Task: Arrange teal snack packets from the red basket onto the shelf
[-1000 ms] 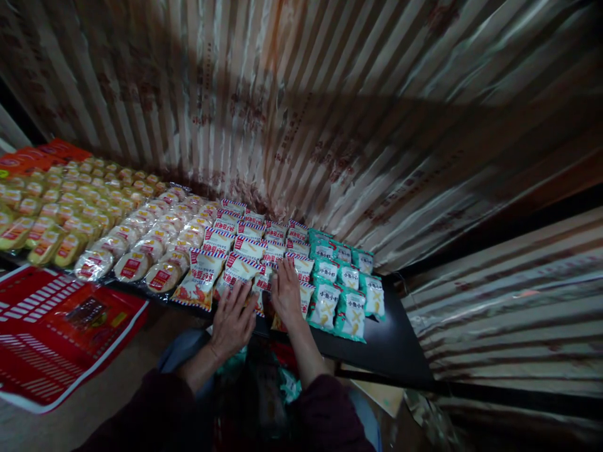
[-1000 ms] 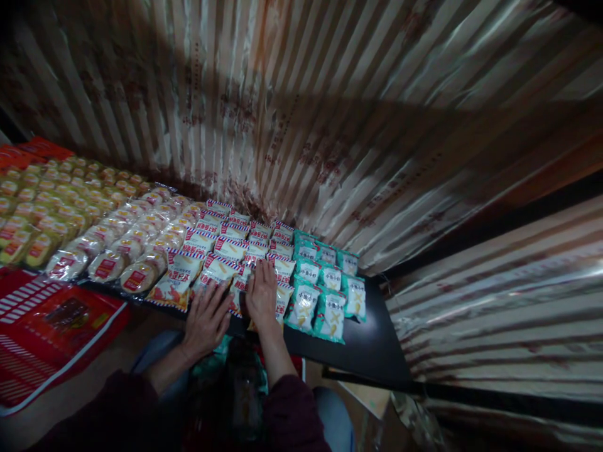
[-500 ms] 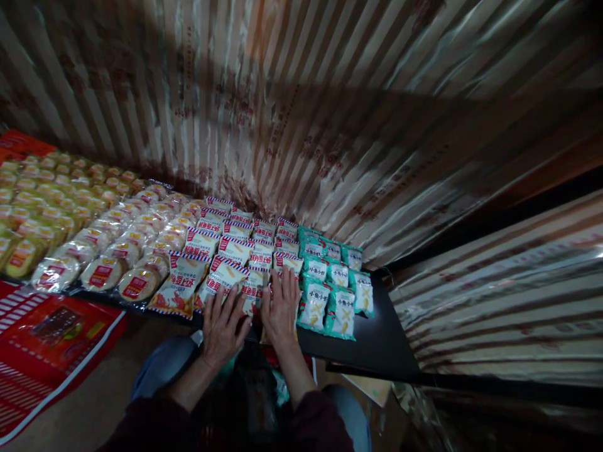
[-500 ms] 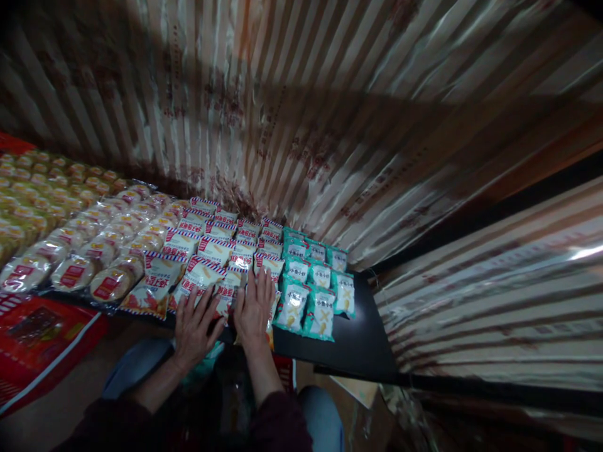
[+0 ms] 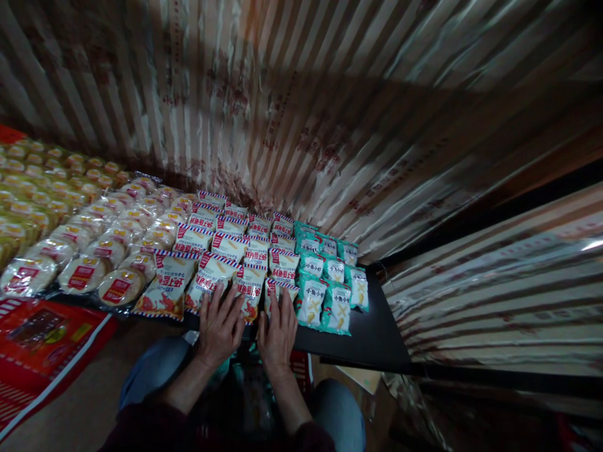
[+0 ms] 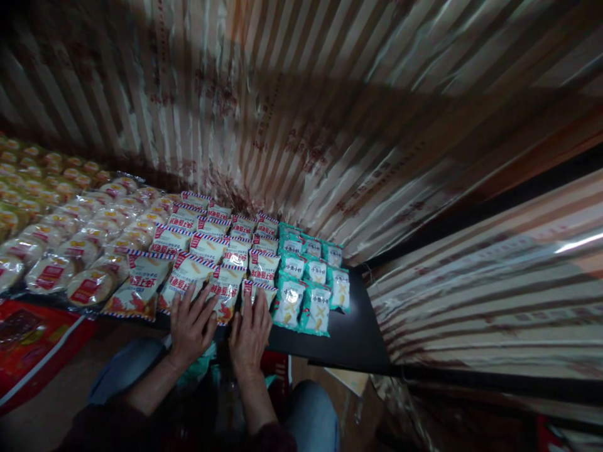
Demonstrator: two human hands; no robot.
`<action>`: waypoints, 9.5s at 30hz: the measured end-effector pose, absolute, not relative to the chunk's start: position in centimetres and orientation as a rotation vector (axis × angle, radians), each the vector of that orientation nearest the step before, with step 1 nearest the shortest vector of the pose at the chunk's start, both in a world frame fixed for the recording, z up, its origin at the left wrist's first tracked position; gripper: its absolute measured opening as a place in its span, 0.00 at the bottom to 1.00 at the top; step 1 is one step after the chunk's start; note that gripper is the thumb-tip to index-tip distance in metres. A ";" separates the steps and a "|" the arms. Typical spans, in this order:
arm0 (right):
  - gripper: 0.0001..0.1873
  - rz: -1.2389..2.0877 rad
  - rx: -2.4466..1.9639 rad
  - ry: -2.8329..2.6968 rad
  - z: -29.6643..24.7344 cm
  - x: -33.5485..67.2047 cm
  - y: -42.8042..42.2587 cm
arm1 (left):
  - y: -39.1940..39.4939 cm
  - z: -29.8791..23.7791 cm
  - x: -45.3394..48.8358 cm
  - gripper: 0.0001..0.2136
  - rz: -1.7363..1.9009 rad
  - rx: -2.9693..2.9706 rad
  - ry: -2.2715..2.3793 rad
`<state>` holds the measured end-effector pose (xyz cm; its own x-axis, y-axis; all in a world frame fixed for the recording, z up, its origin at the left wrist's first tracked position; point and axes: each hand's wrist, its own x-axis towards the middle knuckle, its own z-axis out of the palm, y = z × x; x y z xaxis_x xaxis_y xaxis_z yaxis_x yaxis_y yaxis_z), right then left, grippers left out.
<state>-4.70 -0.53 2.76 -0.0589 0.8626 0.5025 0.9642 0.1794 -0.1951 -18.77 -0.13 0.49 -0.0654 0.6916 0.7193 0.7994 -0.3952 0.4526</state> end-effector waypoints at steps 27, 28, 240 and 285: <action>0.23 0.024 -1.497 -2.254 7.8 -8.1 6.4 | 0.9 0.9 -18.7 0.22 -1.588 -1.850 -1.707; 0.23 0.018 -1.500 -2.258 7.9 -8.2 6.8 | 1.0 1.0 -18.8 0.23 -1.559 -1.846 -1.745; 0.26 0.099 -1.782 -2.493 9.3 -6.6 20.9 | 0.8 1.3 -10.8 0.24 -1.209 -2.546 -1.569; 0.27 -0.206 -1.938 -1.856 3.6 9.6 1.7 | -3.0 1.7 -6.2 0.32 -1.026 -2.696 -1.137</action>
